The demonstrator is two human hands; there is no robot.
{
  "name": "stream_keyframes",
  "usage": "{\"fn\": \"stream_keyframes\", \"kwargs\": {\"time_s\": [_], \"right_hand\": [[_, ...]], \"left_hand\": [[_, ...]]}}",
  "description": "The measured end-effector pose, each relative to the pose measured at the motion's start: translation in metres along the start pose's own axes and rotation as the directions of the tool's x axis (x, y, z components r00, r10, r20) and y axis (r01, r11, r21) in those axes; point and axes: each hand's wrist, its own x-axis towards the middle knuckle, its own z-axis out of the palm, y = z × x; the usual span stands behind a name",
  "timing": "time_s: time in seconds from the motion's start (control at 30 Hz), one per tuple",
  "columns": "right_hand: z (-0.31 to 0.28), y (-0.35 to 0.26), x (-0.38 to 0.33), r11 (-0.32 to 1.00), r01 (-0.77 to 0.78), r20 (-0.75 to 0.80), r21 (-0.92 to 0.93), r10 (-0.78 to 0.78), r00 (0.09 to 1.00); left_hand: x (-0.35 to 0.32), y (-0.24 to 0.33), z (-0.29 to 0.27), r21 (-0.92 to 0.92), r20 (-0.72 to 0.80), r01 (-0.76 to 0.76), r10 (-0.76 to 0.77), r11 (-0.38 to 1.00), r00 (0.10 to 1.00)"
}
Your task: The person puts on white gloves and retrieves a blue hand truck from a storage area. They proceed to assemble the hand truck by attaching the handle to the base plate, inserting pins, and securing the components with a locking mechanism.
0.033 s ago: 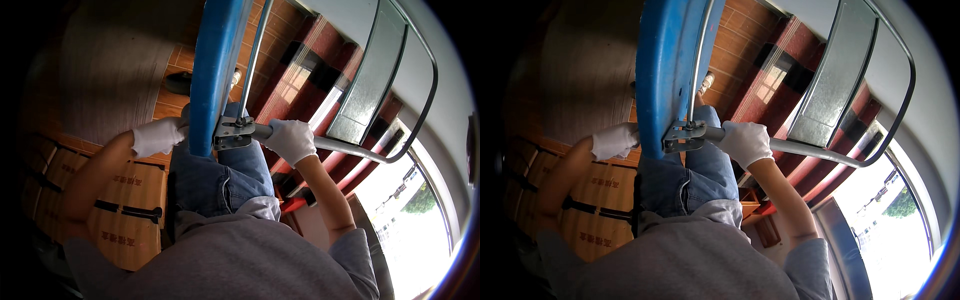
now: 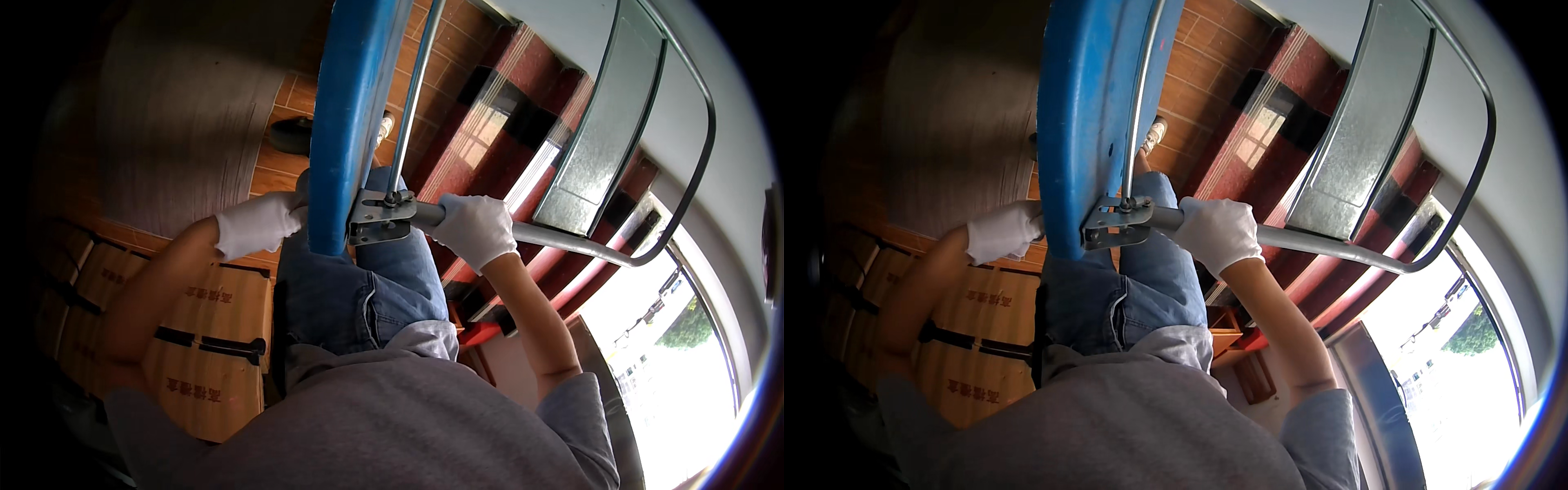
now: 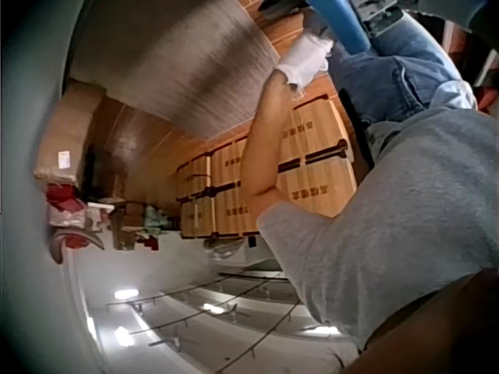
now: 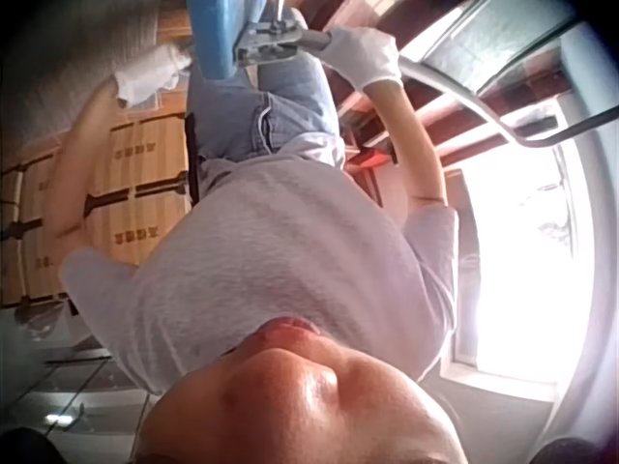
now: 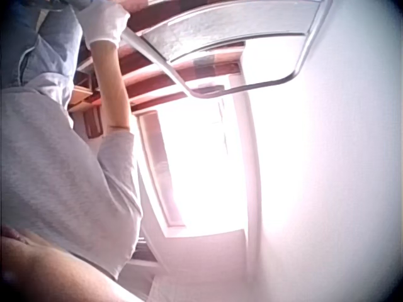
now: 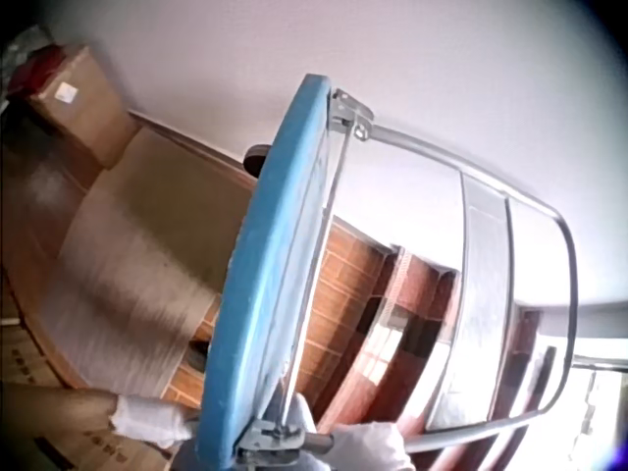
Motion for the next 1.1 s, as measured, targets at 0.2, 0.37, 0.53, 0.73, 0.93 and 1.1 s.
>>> {"fn": "stream_keyframes", "kwargs": {"time_s": [0.2,0.37,0.53,0.73,0.93,1.1], "right_hand": [[0.004,0.004,-0.001,0.999,-0.005,-0.068,0.039,0.008,0.998],[0.000,0.004,-0.002,0.998,-0.021,-0.029,0.058,0.023,0.999],[-0.002,0.005,-0.005,0.999,0.011,0.018,0.033,-0.012,1.000],[-0.002,0.000,-0.002,1.000,-0.010,0.024,0.013,0.010,1.000],[0.000,0.004,0.000,1.000,0.013,0.029,-0.020,-0.013,0.999],[0.001,0.005,0.001,1.000,0.012,0.022,-0.017,-0.012,1.000]], "left_hand": [[0.001,-0.002,0.026,0.134,-0.307,-0.398,0.419,0.908,0.854],[-0.003,0.010,0.036,0.245,-0.374,-0.481,0.540,0.841,0.754],[-0.002,-0.012,0.033,0.087,-0.336,-0.364,0.371,0.927,0.866],[-0.002,0.008,-0.014,0.521,0.050,-0.237,0.248,0.820,0.967],[0.009,-0.002,-0.003,0.521,-0.050,-0.256,0.328,0.815,0.943],[0.004,-0.004,0.013,0.402,-0.171,-0.397,0.494,0.825,0.852]]}}
